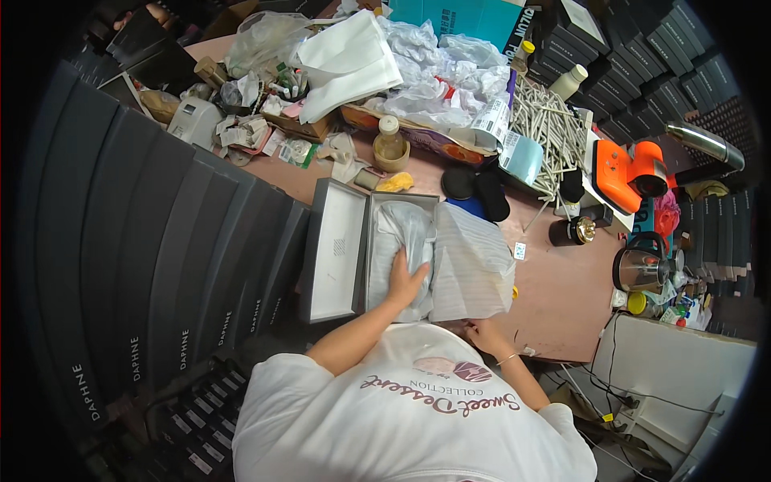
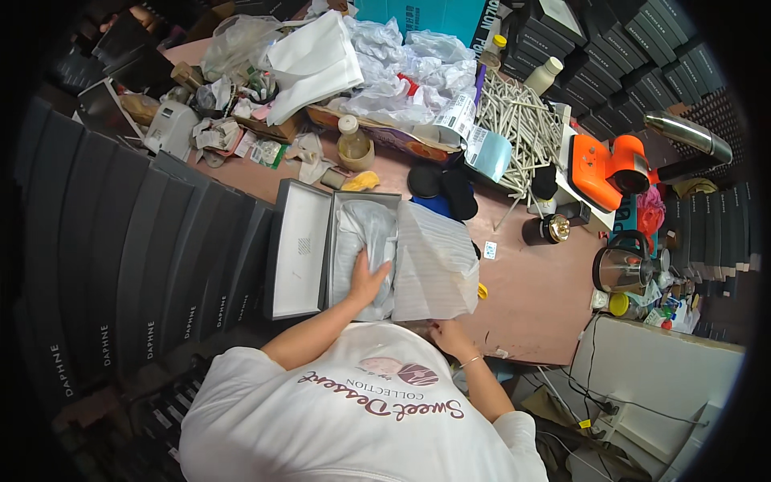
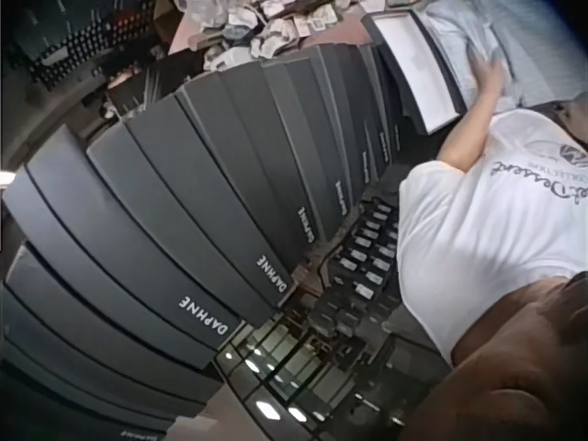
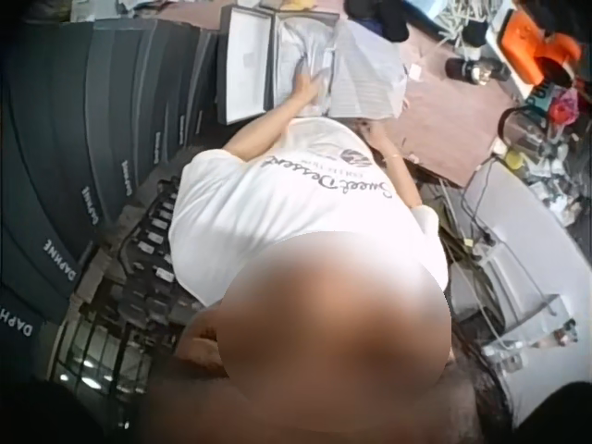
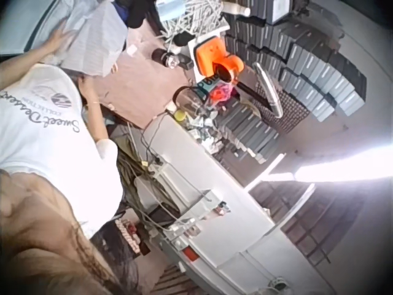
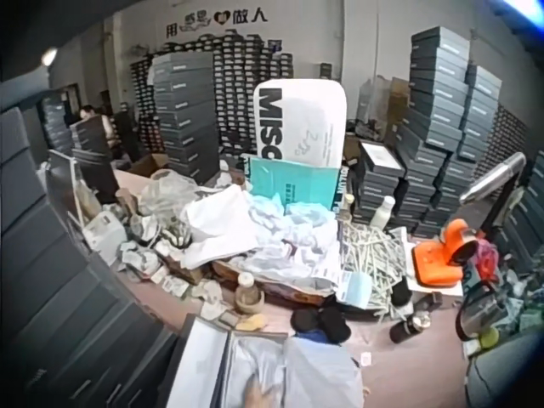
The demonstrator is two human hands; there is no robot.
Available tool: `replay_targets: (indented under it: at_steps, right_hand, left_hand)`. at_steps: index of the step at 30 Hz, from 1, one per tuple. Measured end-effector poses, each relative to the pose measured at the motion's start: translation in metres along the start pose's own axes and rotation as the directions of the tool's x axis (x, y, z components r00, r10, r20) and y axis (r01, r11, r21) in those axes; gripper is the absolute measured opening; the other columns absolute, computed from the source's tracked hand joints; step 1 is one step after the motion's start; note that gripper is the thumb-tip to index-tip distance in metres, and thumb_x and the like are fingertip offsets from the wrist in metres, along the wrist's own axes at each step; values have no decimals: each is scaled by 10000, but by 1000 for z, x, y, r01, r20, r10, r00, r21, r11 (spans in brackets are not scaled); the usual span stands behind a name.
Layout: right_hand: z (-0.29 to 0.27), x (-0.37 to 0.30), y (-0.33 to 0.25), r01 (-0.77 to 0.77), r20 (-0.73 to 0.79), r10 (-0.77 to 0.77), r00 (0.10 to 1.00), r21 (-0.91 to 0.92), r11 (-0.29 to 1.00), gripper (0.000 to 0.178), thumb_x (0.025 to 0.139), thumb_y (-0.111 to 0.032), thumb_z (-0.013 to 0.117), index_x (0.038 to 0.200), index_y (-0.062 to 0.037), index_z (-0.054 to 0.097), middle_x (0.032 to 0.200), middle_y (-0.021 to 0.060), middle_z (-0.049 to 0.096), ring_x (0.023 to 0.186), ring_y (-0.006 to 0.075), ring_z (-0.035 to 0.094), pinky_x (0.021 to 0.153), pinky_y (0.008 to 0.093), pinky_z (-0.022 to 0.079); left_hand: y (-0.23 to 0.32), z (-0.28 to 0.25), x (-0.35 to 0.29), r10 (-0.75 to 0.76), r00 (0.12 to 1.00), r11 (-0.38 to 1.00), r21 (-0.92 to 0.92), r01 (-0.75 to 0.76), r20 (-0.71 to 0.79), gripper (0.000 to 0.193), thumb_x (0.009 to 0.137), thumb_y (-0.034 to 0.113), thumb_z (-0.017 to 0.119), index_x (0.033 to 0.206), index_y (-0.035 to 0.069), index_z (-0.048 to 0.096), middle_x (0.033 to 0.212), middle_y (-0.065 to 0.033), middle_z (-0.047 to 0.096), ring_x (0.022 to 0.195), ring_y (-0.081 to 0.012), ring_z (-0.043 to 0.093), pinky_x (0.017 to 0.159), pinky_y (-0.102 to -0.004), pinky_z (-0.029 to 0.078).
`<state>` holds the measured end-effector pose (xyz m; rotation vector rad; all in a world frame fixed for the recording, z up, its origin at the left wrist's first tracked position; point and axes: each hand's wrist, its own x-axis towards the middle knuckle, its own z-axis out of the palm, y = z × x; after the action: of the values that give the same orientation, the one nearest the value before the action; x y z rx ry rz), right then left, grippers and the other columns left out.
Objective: Cleaning a pair of black high-heeled shoes with a brush and packing them into a branded shoe box with protective tissue paper.
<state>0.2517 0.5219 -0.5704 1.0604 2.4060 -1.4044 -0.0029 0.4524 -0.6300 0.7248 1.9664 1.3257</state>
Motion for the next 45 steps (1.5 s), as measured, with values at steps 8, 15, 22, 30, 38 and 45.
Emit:
replay_targets:
  at_steps: [8,15,22,30,38,45]
  right_hand:
    - [19,57,-47,390,-104,-394,913,-63,919,334,849,-125,600,1165,-22,570,1236,219,552,1110,373,537,926,431,438]
    - [41,67,-12,509,120,-515,849,80,857,356,854,-148,605,1189,-38,559,1225,216,541,1157,347,514,952,400,433]
    - [24,64,-42,489,137,-481,866,-22,872,493,844,-122,596,1304,-14,454,1265,256,486,1182,412,482,991,427,417]
    - [-3,142,-25,353,-18,-370,929,-262,898,437,806,-241,653,1173,-19,573,1133,249,572,1085,422,539,915,455,458]
    - [29,202,-135,713,-90,-758,645,-285,641,478,781,-136,654,1227,-24,527,1229,223,544,1177,389,495,1031,510,355]
    - [42,247,-189,368,74,-468,880,-731,575,257,801,-177,570,999,-52,675,1106,125,609,990,281,577,780,444,479]
  left_hand:
    - [-4,19,22,-213,970,960,158,230,-121,837,798,393,678,1378,-93,321,1359,-319,419,1274,-416,411,1069,-416,323]
    - [-8,-18,35,-361,902,718,-546,431,237,486,788,88,699,1216,-44,508,1140,-147,608,1014,-255,615,849,-359,499]
    - [-16,18,29,-166,966,933,287,219,-199,248,924,164,536,1070,-31,585,1037,-191,632,965,-348,622,823,-409,489]
    - [136,-72,-80,525,809,851,134,-508,-264,347,912,73,520,1244,-26,537,1271,-216,544,1196,-362,512,1009,-403,402]
    - [59,-45,-90,45,996,988,152,-32,-80,670,946,244,533,1448,-47,199,1458,-335,236,1360,-447,260,1128,-431,222]
    - [-9,-45,-74,-452,887,853,-337,398,-96,676,903,383,569,1422,38,308,1408,-191,377,1258,-304,400,996,-420,340]
